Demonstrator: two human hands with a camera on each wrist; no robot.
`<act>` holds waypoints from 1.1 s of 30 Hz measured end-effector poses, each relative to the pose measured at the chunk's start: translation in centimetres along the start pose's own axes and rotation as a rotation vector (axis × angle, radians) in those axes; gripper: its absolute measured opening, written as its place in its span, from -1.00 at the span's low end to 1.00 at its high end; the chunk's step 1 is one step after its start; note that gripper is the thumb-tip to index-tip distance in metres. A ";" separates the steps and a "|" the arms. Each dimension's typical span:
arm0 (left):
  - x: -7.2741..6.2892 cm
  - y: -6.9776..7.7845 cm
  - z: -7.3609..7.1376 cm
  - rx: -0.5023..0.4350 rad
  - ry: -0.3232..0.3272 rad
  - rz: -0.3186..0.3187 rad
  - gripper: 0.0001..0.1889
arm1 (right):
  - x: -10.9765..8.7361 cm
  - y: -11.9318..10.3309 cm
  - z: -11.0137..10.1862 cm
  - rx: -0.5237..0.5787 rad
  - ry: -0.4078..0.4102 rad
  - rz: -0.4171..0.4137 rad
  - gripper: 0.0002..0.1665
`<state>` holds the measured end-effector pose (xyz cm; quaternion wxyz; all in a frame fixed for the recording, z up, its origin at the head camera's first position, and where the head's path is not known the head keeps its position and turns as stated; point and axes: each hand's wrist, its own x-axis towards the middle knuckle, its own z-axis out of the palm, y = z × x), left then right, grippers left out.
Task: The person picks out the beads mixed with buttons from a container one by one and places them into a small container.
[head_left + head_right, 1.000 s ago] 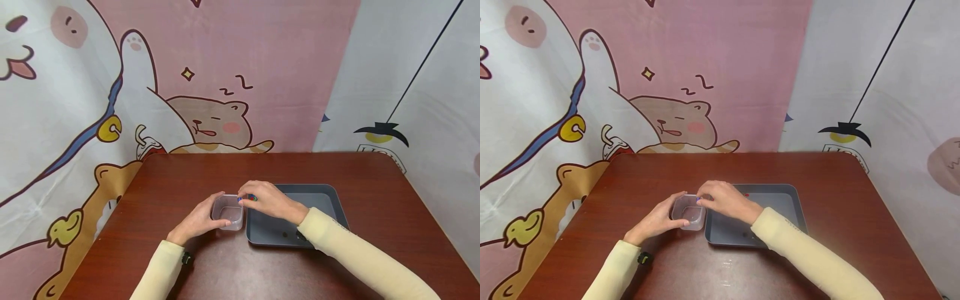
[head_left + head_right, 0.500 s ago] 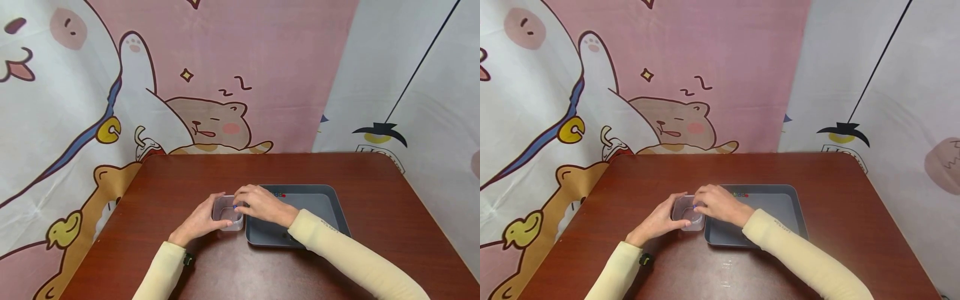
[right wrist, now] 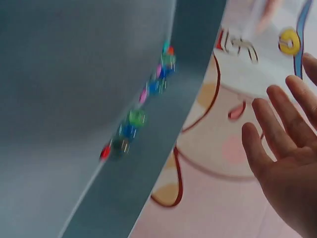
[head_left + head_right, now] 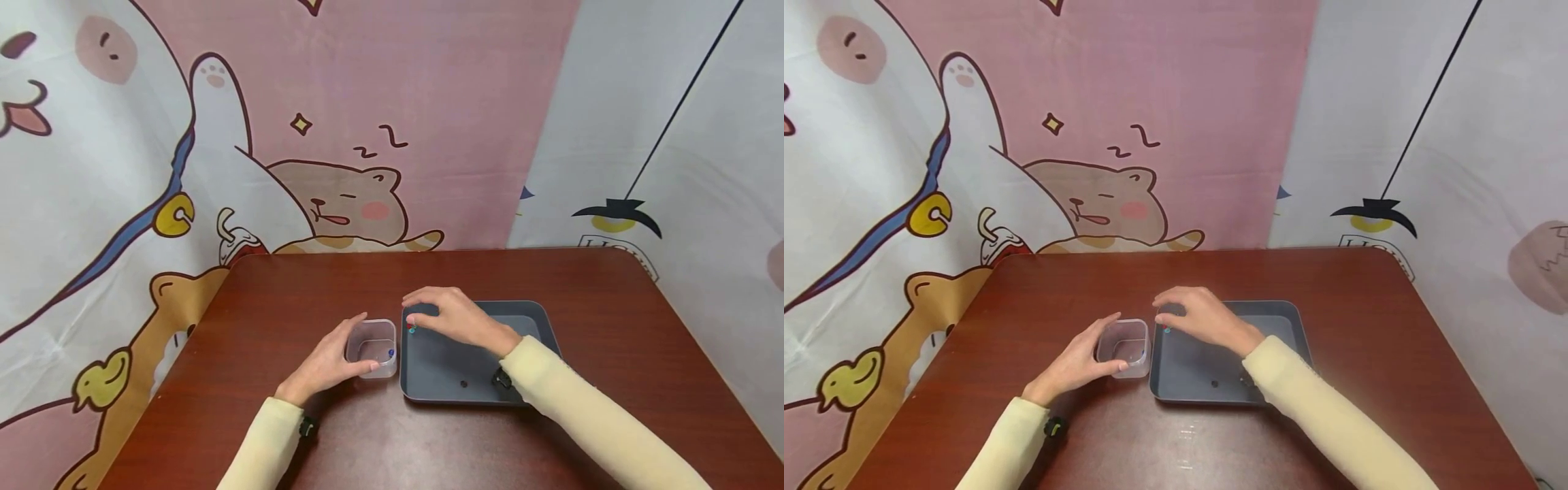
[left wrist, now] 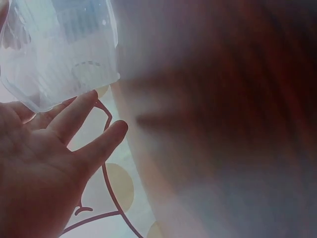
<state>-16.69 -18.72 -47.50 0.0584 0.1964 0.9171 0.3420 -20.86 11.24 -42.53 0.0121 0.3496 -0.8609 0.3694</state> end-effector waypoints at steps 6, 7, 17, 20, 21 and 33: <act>0.0 0.0 -0.1 0.019 0.005 0.011 0.04 | -1.7 2.0 -2.9 0.052 0.020 0.151 -0.56; 0.1 0.0 -0.1 0.017 0.007 0.011 0.04 | -2.0 2.4 -3.2 0.054 0.015 0.172 -0.55; -0.1 0.3 0.0 -0.007 0.003 -0.009 0.03 | -4.1 5.7 -4.4 0.013 -0.056 0.267 -0.58; -0.1 0.2 0.0 -0.011 0.002 -0.019 0.03 | -4.3 6.3 -4.2 0.000 -0.079 0.278 -0.60; -0.2 0.2 0.0 -0.013 0.003 -0.021 0.02 | -4.4 6.4 -4.1 -0.001 -0.088 0.280 -0.60; -0.3 0.3 0.1 -0.028 0.008 -0.001 0.03 | -4.4 7.6 -2.5 0.009 -0.142 0.272 -0.60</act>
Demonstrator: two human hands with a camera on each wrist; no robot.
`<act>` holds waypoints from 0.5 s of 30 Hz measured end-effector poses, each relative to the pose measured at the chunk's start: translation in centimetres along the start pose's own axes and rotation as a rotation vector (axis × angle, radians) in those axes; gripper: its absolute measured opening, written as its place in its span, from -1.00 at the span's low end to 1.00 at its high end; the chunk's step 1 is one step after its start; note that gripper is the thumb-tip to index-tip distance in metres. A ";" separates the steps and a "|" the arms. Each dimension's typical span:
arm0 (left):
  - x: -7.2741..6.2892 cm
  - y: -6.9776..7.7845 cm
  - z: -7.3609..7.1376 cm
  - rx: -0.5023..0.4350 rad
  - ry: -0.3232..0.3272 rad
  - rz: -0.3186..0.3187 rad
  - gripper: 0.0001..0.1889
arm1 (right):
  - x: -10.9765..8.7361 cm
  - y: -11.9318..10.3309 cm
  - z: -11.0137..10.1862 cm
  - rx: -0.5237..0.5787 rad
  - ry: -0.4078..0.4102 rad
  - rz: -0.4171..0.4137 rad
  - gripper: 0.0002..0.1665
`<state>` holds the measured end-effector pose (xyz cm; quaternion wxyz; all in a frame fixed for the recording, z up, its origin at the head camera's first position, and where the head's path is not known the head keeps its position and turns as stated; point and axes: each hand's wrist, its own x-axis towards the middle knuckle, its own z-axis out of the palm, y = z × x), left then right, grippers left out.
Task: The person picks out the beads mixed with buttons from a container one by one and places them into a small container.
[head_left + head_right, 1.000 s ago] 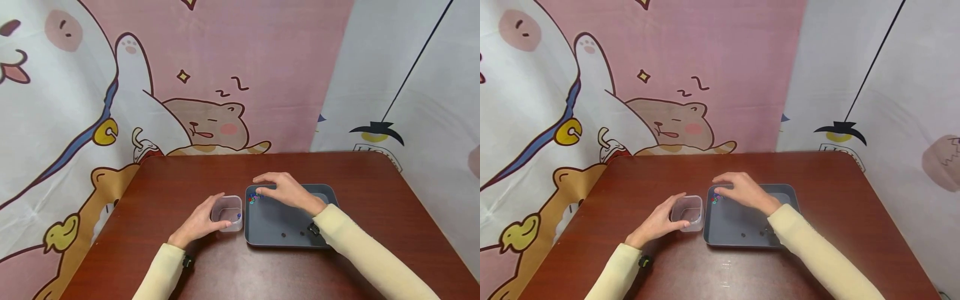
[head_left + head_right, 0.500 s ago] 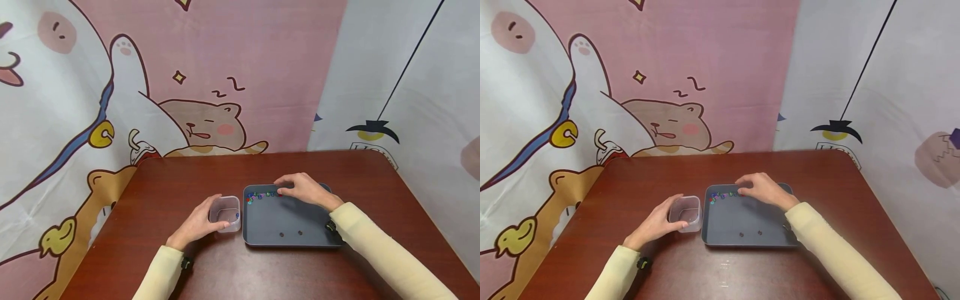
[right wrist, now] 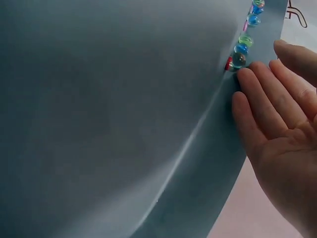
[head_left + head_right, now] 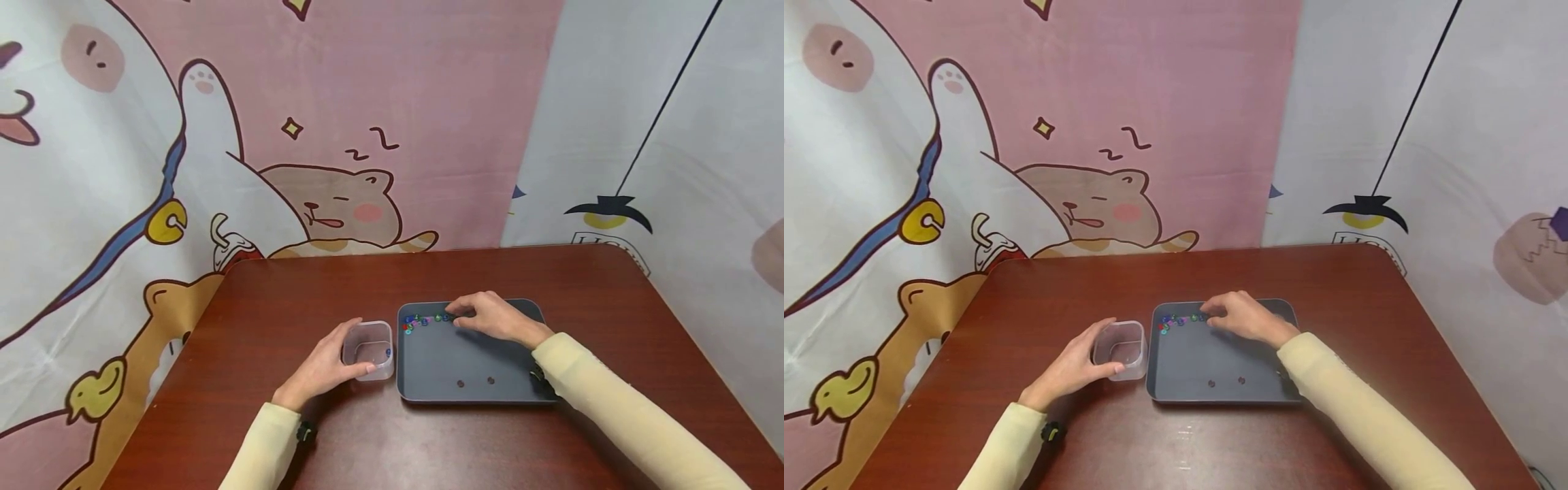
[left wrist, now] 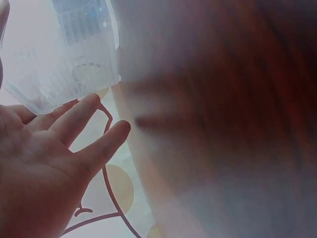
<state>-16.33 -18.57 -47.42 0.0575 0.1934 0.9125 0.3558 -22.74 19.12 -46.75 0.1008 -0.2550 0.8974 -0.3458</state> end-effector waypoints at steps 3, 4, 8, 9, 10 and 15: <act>0.1 0.0 0.0 0.006 0.003 0.012 0.02 | -0.1 0.0 0.1 0.008 -0.001 0.009 -0.60; 0.1 0.0 0.0 0.010 0.002 0.012 0.02 | -0.1 0.0 0.1 0.008 0.000 0.008 -0.60; 0.2 0.0 0.0 0.011 -0.005 0.000 0.03 | -0.2 0.1 0.3 -0.001 0.012 0.000 -0.61; 0.2 0.0 0.0 0.011 -0.006 -0.002 0.03 | -0.2 0.1 0.4 -0.006 0.017 -0.002 -0.61; 0.2 0.0 0.0 0.014 -0.006 -0.004 0.03 | -0.2 0.2 0.5 -0.012 0.021 -0.010 -0.62; 0.1 0.0 0.1 0.014 -0.007 -0.011 0.04 | 0.0 0.5 0.9 -0.047 0.030 -0.042 -0.66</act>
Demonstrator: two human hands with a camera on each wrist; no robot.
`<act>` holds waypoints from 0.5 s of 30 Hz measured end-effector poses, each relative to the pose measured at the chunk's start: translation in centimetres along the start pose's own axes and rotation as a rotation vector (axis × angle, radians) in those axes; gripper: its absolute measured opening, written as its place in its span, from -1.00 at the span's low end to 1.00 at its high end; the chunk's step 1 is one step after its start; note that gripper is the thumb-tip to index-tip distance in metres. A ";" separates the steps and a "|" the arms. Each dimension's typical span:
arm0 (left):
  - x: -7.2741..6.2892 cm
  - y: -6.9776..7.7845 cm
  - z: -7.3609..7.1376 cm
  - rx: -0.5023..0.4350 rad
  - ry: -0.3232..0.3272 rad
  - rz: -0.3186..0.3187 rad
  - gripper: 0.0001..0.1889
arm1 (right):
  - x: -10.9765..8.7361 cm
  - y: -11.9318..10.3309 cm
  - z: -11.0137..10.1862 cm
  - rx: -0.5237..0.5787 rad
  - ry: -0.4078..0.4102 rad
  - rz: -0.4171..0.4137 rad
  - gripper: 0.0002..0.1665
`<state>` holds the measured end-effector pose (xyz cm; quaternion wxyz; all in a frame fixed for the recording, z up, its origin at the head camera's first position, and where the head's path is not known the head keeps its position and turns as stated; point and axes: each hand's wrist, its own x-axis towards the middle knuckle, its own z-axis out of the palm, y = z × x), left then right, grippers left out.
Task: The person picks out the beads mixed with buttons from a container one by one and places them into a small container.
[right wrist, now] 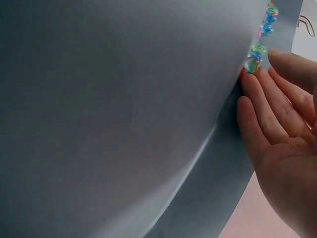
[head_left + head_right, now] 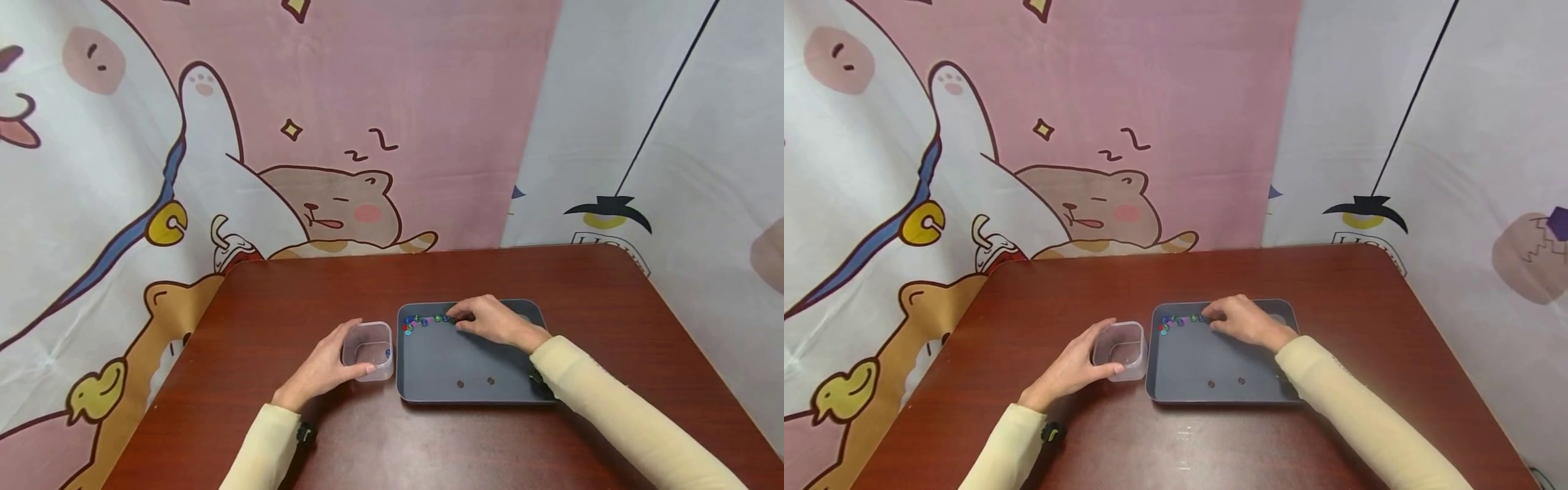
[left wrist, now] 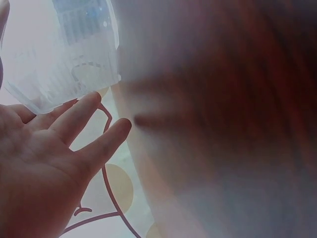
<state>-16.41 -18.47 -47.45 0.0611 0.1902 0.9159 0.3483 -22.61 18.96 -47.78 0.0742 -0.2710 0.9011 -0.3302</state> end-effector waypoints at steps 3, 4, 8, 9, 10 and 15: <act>-0.1 0.0 0.0 -0.007 0.004 0.007 0.03 | 0.1 0.1 0.1 -0.029 0.002 -0.016 -0.67; -0.1 0.0 0.0 -0.007 0.006 0.011 0.03 | 0.0 0.1 0.2 -0.041 0.003 -0.018 -0.67; -0.1 0.0 -0.1 -0.011 0.009 0.020 0.02 | -0.1 0.0 0.2 -0.094 0.005 -0.031 -0.67; -0.1 0.0 -0.1 -0.013 0.008 0.021 0.02 | -0.1 -0.1 0.3 -0.108 0.005 -0.036 -0.67; -0.1 0.0 -0.1 -0.012 0.007 0.021 0.02 | -0.1 -0.1 0.3 -0.123 0.005 -0.040 -0.68; -0.1 0.0 -0.1 -0.011 0.004 0.020 0.03 | -0.2 -0.1 0.4 -0.162 0.005 -0.068 -0.71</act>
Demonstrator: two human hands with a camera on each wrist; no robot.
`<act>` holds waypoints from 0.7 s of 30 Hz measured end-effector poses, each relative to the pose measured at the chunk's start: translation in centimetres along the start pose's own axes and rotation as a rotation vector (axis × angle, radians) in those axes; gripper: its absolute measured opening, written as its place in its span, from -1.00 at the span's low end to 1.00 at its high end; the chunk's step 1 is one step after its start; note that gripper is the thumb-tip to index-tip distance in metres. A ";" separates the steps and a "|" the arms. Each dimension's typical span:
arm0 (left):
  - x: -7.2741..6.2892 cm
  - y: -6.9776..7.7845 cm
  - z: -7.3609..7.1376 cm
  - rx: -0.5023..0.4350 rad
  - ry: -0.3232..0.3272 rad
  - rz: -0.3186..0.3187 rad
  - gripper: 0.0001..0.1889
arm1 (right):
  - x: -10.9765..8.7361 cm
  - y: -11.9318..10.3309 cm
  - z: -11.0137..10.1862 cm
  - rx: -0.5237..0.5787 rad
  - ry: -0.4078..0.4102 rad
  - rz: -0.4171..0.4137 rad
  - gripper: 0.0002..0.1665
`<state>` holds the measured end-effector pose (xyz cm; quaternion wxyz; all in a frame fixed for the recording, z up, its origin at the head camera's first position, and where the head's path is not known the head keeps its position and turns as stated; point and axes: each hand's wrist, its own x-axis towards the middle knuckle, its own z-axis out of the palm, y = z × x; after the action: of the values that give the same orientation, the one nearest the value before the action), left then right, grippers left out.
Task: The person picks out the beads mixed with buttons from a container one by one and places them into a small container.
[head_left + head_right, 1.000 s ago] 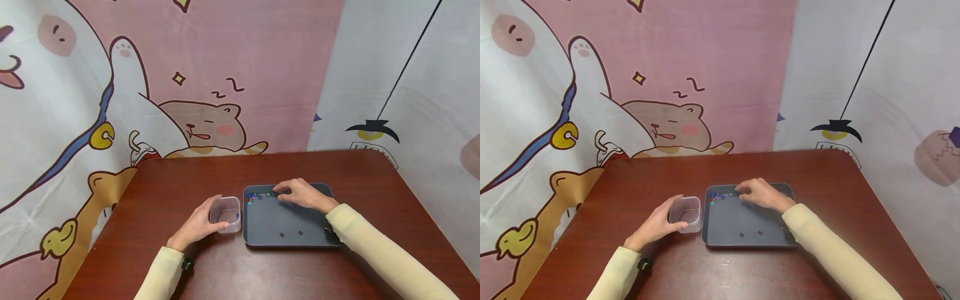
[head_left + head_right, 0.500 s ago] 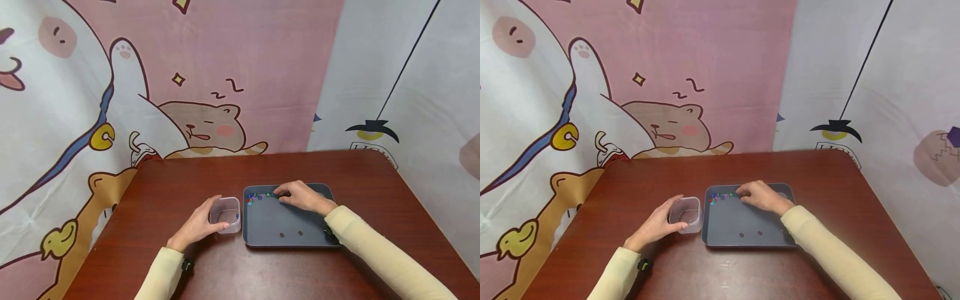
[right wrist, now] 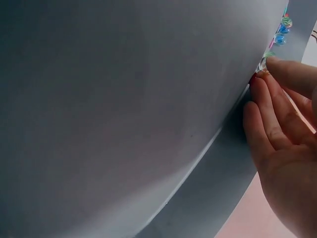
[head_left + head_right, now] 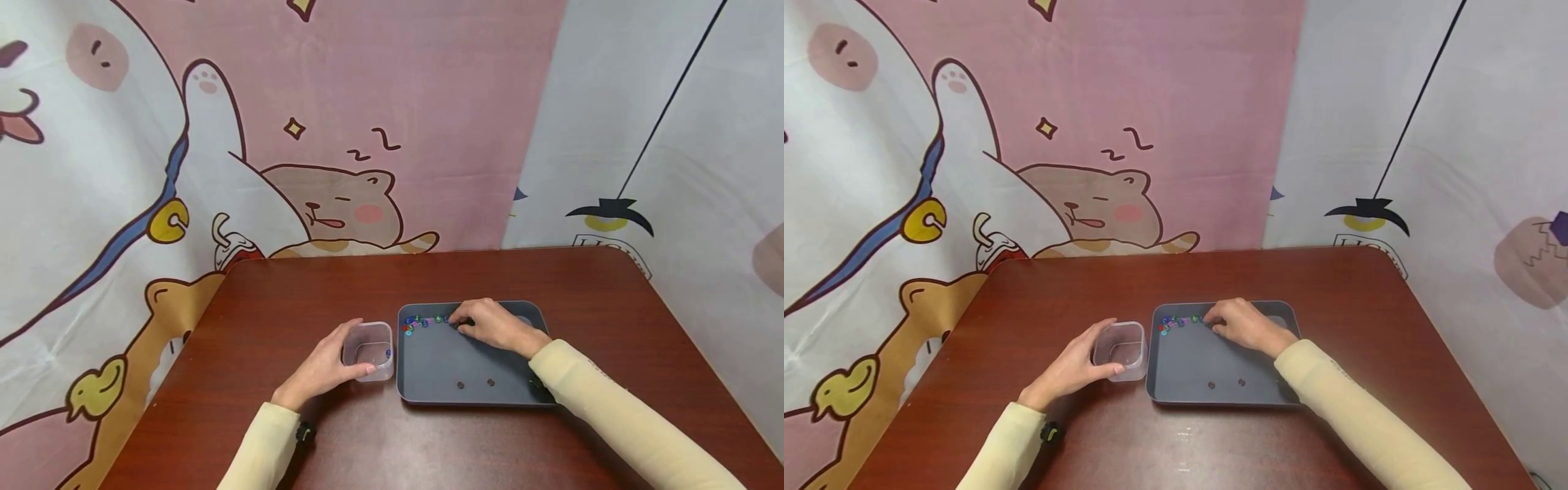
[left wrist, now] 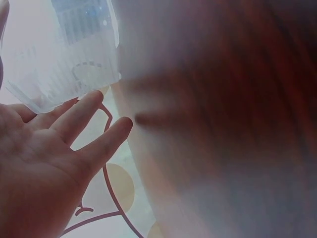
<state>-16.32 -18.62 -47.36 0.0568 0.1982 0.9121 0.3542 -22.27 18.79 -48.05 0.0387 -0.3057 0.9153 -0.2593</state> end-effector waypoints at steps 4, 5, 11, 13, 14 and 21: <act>0.0 0.0 0.0 -0.004 -0.004 -0.004 0.03 | 0.0 0.0 0.0 -0.009 0.005 -0.013 -0.74; 0.0 0.1 0.0 -0.006 -0.004 -0.005 0.03 | 0.0 0.0 0.0 -0.010 0.005 -0.016 -0.74; 0.0 -0.1 0.1 0.001 0.000 -0.008 0.03 | 0.0 0.0 0.2 -0.024 0.002 -0.017 -0.76; 0.0 -0.1 0.1 0.005 0.001 -0.004 0.03 | 0.0 0.0 0.2 -0.025 0.003 -0.015 -0.76; 0.0 -0.1 0.1 0.004 0.000 -0.003 0.03 | 0.0 0.0 0.2 -0.023 0.003 -0.015 -0.76; 0.0 -0.2 0.1 0.013 -0.006 -0.008 0.03 | -0.1 -0.1 0.1 -0.016 0.007 -0.027 -0.76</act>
<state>-16.36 -18.72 -47.56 0.0598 0.1961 0.9150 0.3475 -22.14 18.73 -48.13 0.0295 -0.3175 0.9133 -0.2535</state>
